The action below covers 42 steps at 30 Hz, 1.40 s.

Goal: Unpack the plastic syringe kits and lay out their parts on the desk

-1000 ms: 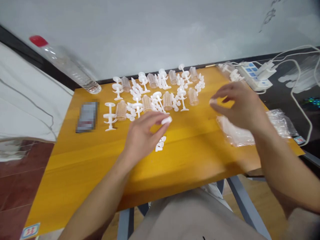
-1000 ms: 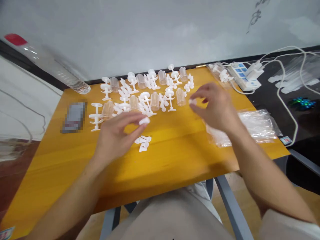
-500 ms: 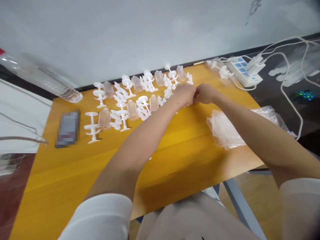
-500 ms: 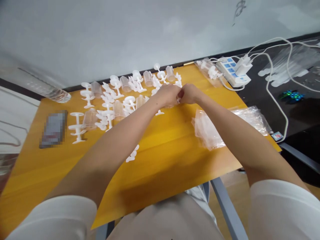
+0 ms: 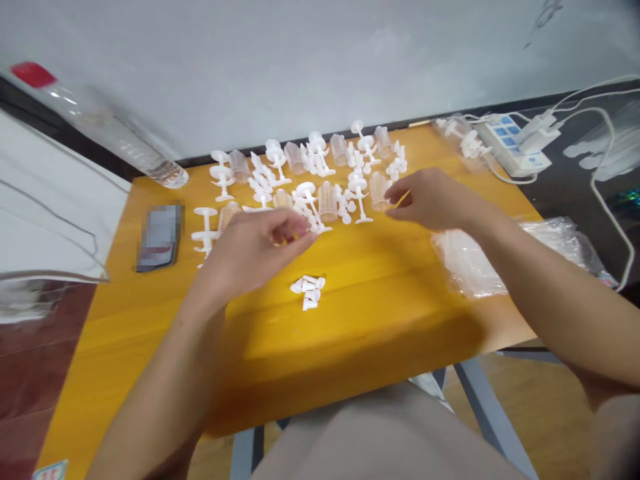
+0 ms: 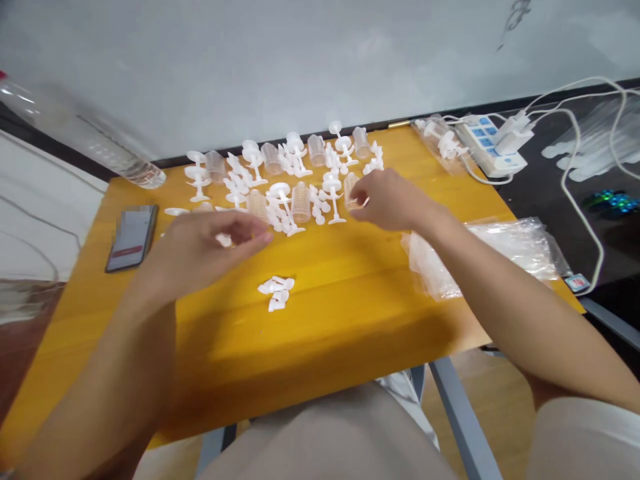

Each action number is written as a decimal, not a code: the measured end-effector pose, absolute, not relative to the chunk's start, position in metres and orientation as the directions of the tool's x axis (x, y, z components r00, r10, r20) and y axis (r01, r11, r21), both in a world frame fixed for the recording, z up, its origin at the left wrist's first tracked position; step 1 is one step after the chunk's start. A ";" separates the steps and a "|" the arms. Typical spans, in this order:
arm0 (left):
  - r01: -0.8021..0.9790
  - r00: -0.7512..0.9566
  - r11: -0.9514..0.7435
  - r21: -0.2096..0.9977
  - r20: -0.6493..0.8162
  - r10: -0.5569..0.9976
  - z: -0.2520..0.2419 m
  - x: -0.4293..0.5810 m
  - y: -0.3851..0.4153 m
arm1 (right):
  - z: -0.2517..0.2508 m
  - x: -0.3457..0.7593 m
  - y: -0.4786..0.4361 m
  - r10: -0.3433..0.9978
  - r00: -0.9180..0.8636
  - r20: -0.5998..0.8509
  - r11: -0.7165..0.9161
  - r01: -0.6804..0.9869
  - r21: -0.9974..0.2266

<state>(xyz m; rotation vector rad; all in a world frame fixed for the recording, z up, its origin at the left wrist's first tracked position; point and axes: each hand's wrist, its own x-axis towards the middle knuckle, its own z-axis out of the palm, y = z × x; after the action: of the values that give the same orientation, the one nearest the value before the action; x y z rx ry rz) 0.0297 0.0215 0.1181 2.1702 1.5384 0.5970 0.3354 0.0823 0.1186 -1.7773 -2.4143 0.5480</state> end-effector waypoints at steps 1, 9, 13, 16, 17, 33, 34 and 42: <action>0.777 0.294 -0.260 0.573 0.033 0.955 0.105 0.012 0.007 | 0.122 0.320 0.065 0.900 -0.415 -0.135 0.347 0.867 -0.358; 0.749 0.335 -0.240 0.617 -0.041 0.941 0.017 -0.023 -0.041 | 0.076 0.211 0.012 0.580 -0.773 -0.256 0.637 0.627 -0.449; 0.765 0.353 -0.298 0.571 0.016 0.936 0.017 -0.025 -0.040 | 0.067 0.209 0.019 0.610 -0.722 -0.325 0.622 0.691 -0.368; 0.784 0.316 -0.296 0.546 0.058 0.947 0.029 -0.025 -0.034 | 0.079 0.229 0.019 0.699 -0.655 -0.287 0.555 0.750 -0.359; 0.781 0.312 -0.300 0.548 0.075 0.947 0.036 -0.022 -0.031 | 0.086 0.240 0.021 0.732 -0.634 -0.247 0.529 0.759 -0.380; 0.592 0.562 -0.635 0.496 0.309 0.767 0.045 0.194 0.118 | 0.071 0.396 0.132 0.974 -0.031 -0.222 -0.044 0.945 -0.323; 0.612 0.563 -0.642 0.462 0.316 0.764 0.040 0.200 0.122 | 0.068 0.394 0.133 0.974 -0.048 -0.223 -0.027 0.947 -0.322; 0.646 0.570 -0.662 0.381 0.337 0.750 0.028 0.194 0.131 | 0.067 0.386 0.139 0.961 -0.163 -0.224 0.071 0.926 -0.370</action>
<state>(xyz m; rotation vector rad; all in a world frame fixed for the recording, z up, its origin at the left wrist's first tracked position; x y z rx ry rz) 0.1944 0.1309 0.0280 2.5872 1.1673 0.7073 0.3864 0.1385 0.0666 -1.9794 -2.2392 0.6690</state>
